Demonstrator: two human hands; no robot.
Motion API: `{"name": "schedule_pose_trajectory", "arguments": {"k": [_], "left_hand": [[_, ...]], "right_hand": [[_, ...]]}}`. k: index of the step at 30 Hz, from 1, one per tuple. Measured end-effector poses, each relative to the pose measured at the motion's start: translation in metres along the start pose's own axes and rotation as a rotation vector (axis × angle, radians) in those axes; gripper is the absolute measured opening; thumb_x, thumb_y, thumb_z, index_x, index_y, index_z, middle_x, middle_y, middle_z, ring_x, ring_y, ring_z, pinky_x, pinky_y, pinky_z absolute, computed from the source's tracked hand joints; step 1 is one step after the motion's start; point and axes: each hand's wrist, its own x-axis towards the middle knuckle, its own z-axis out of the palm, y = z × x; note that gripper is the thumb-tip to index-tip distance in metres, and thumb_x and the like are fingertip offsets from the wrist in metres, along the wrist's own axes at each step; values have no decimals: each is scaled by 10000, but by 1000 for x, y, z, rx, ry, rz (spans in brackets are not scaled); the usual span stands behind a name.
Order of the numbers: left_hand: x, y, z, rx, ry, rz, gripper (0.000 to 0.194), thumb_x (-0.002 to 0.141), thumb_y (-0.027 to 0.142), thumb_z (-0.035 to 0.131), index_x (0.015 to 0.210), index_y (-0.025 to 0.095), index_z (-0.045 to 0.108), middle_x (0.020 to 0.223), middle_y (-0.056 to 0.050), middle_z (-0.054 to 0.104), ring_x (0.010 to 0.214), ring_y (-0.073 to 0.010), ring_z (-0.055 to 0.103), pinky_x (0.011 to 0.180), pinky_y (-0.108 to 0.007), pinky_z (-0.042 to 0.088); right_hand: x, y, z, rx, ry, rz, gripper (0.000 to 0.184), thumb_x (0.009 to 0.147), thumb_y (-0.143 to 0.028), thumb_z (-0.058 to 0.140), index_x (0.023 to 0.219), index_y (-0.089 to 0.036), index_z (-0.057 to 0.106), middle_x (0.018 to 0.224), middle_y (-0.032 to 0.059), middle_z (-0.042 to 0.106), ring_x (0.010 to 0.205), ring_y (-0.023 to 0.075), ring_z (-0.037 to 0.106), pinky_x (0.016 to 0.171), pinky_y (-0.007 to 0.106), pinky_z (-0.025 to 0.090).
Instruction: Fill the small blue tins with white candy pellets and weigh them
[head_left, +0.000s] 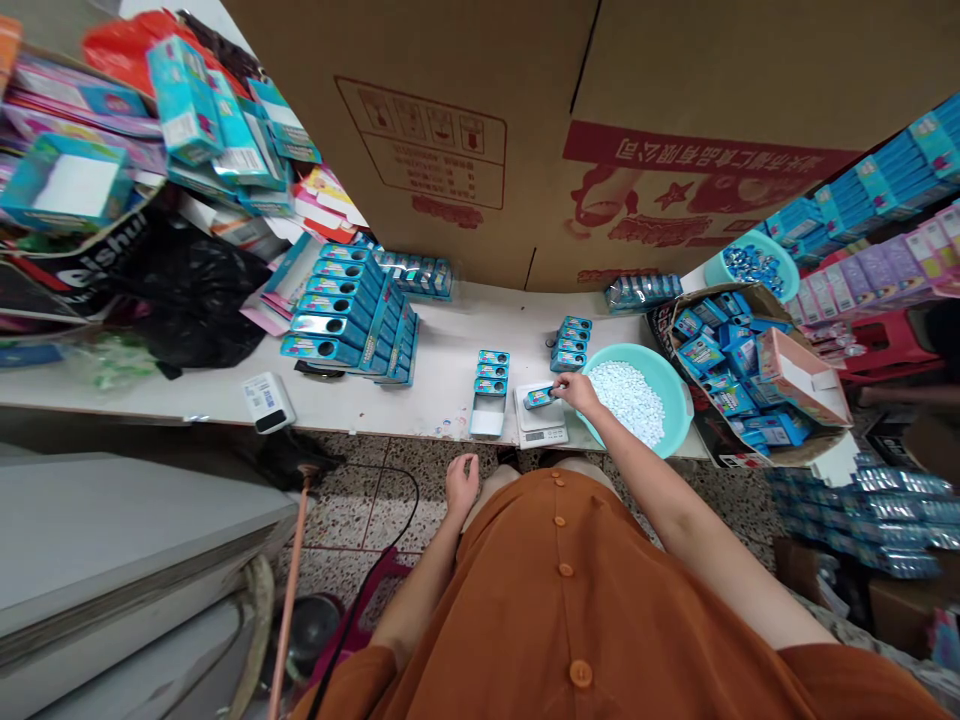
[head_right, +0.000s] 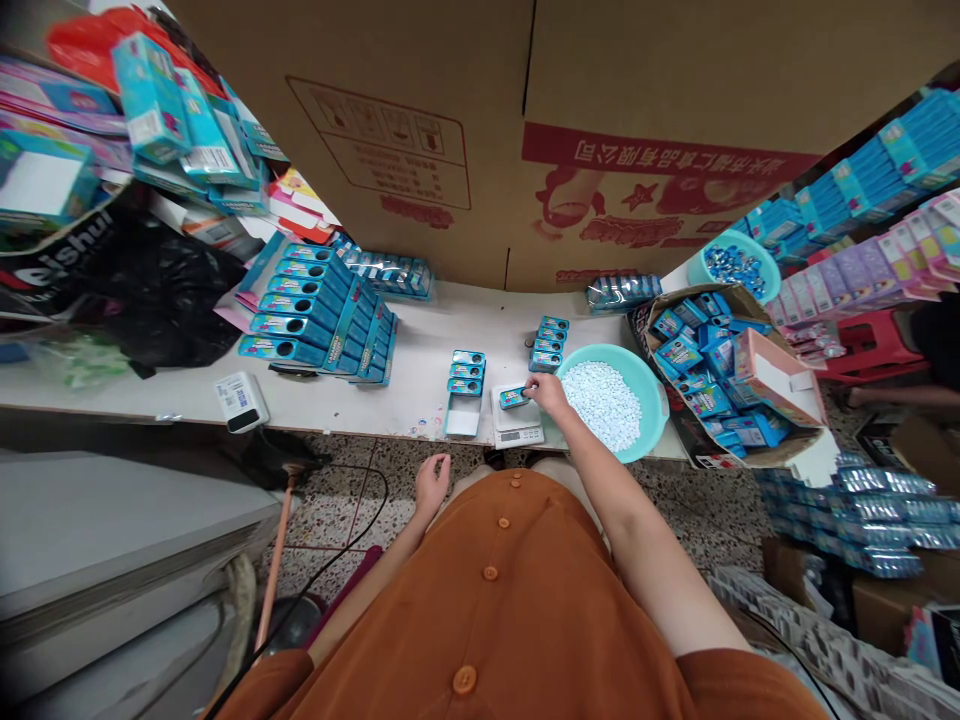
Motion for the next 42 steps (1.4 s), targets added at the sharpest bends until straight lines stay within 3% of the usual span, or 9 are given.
{"name": "schedule_pose_trajectory", "arguments": {"k": [4,9,16,23,29,34,38,42], "left_hand": [[-1,-2,0,6,9,6,312,865,416,390,874,191,605,900,-92,645,913,-241,565,870,-396,446],[-2,-1,0,15,22,16,311,866,409,387,873,191,609,896,-96,647,909,-241,571,867,-400,449],[-2,4,-4,27,11,6,315,863,405,387,863,192,619,882,-97,647,899,-237,579,857,-397,458],[-2,5,-8,31,-14,-1,322,864,414,382,861,189,612,881,-99,645,906,-242,577,856,-399,462],[1,5,-6,36,-34,26,310,866,401,389,876,186,611,896,-100,646,914,-241,572,861,-399,457],[5,6,-5,28,-68,57,300,871,404,386,869,195,603,894,-89,638,911,-237,570,867,-397,453],[15,25,-9,27,-70,103,282,878,389,388,874,200,597,896,-80,630,909,-228,566,868,-389,448],[44,81,-8,69,-58,307,244,884,370,414,920,198,583,923,-75,615,947,-222,539,908,-381,415]], "right_hand": [[-2,-3,1,-3,1,-13,33,675,-227,659,686,-200,673,677,-6,666,640,131,572,594,224,395],[-4,-7,0,-76,36,-39,160,775,-288,564,726,-202,690,732,25,695,662,150,585,615,242,398],[-9,-1,-6,-79,116,-35,237,810,-329,496,744,-206,687,754,28,693,680,155,579,639,245,381],[-38,44,-12,-58,264,89,340,841,-395,415,735,-188,662,756,35,665,680,149,542,642,243,351],[-73,92,-11,-69,274,260,355,838,-398,396,768,-179,666,799,57,669,707,162,537,647,248,345],[-94,112,-4,-71,292,327,374,839,-407,371,780,-178,661,834,68,661,734,169,538,673,253,357],[-107,115,5,-56,290,333,385,838,-401,346,827,-176,658,872,77,655,781,178,545,710,262,373],[-117,116,13,-46,270,322,405,845,-419,326,819,-175,648,879,85,648,825,187,550,755,279,388]]}}
